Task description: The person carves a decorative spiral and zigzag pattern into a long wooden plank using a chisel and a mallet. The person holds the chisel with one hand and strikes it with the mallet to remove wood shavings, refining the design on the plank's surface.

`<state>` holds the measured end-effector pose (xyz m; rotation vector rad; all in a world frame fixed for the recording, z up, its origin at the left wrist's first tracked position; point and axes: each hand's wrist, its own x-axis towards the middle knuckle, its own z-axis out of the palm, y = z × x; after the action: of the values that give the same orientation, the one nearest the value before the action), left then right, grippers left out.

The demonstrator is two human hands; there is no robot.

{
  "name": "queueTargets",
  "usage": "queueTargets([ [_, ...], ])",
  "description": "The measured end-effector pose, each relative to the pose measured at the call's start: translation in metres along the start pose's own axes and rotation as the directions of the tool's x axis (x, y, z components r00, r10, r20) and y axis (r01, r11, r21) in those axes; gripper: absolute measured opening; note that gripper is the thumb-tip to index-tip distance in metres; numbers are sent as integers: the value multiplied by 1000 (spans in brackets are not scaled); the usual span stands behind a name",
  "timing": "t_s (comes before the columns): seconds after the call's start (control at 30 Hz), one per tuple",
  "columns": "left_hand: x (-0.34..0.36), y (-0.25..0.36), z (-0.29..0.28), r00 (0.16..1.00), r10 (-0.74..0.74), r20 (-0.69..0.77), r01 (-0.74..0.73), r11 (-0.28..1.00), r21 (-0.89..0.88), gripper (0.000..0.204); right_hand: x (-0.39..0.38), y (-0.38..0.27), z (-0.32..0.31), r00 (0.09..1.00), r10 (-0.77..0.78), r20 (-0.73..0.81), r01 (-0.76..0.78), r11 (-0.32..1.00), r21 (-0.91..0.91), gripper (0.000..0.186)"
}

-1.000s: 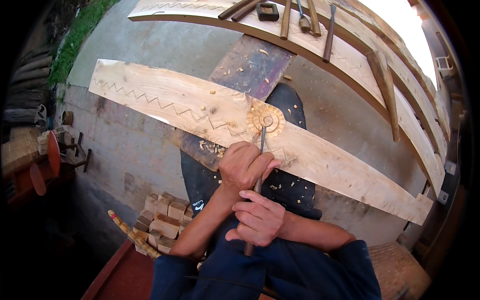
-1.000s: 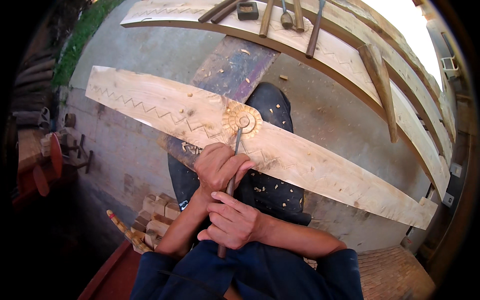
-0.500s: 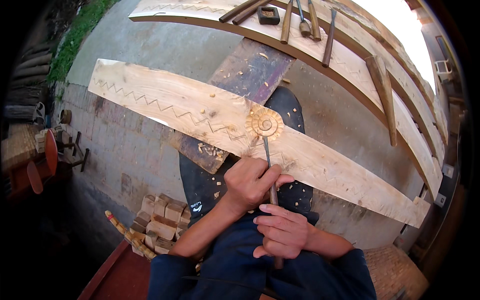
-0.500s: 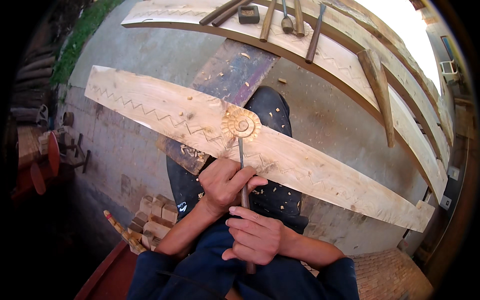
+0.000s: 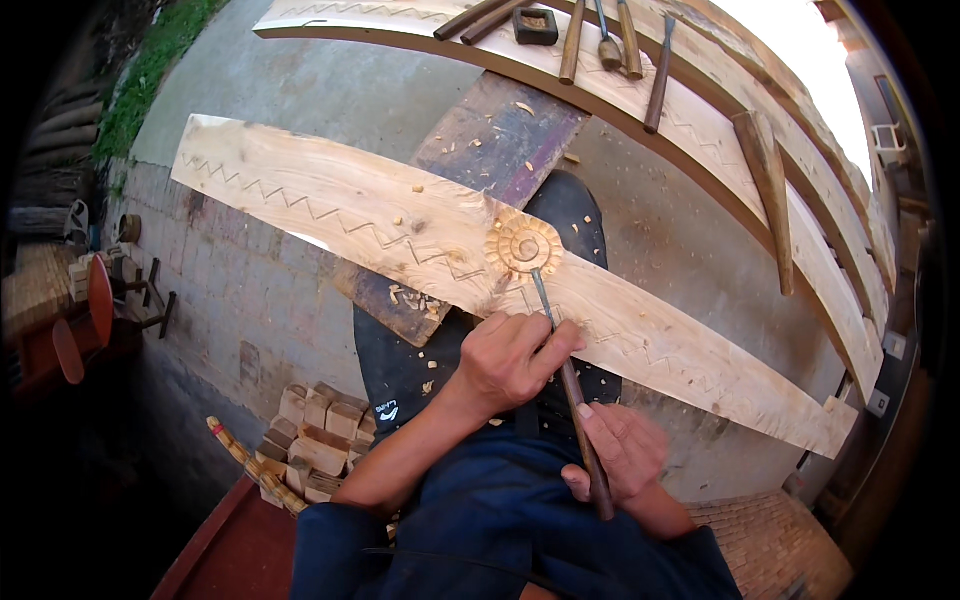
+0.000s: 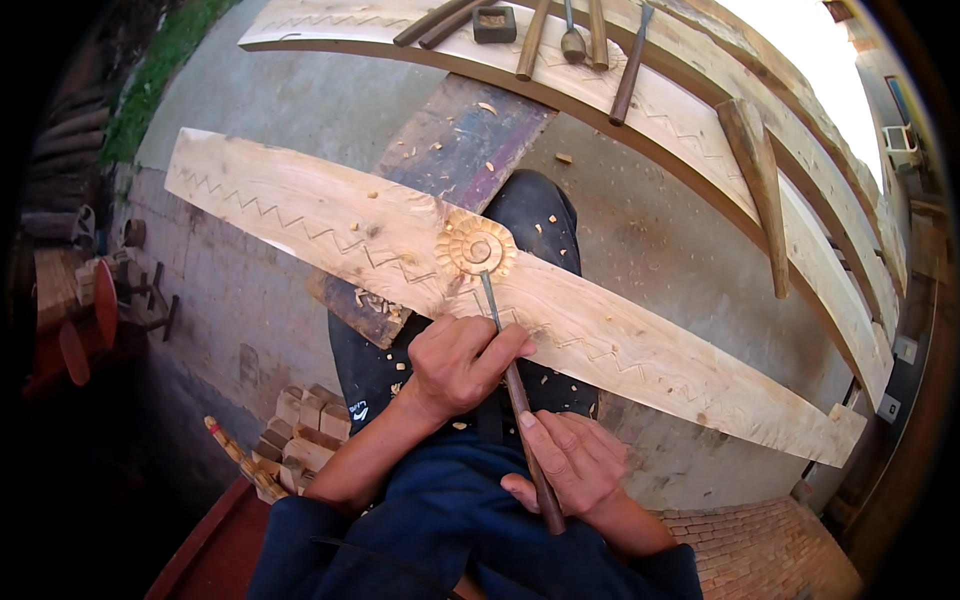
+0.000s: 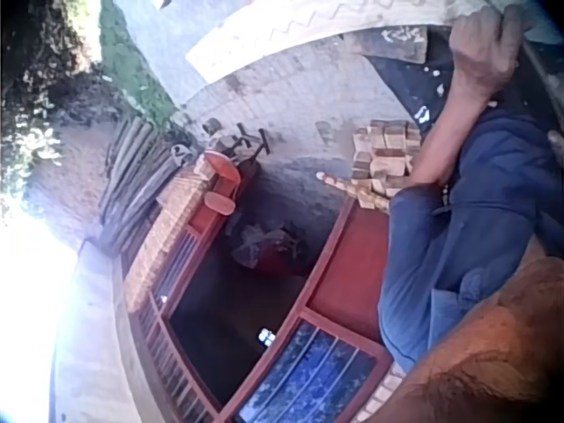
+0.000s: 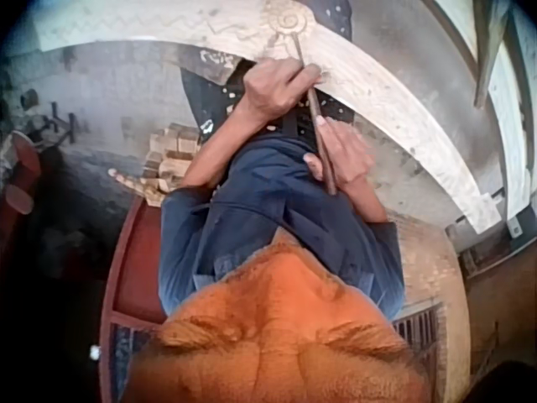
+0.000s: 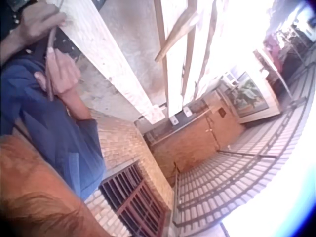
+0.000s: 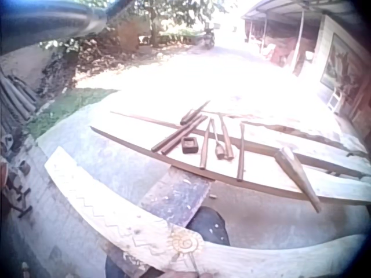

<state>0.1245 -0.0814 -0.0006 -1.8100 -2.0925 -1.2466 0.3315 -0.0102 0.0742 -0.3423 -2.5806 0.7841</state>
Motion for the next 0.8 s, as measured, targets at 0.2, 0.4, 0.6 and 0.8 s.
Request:
queueTargets([
  [0.2, -5, -3, 0, 999, -23, 40, 22, 999, 38, 21, -5, 2, 15, 999, -25, -24, 25, 1000, -1, 60],
  [0.4, -8, -3, 0, 995, -28, 92, 23, 998, 51, 19, -6, 1, 18, 999, -13, -36, 13, 1000, 6, 54],
  [0.6, -6, -4, 0, 995, -20, 100, 16, 999, 39, 21, -2, -1, 18, 999, -14, -31, 14, 1000, 6, 47],
  [0.8, -2, -6, -1, 998, 8, 69, -13, 997, 70, 28, 1, -2, 19, 999, -17, -45, 17, 1000, -1, 44],
])
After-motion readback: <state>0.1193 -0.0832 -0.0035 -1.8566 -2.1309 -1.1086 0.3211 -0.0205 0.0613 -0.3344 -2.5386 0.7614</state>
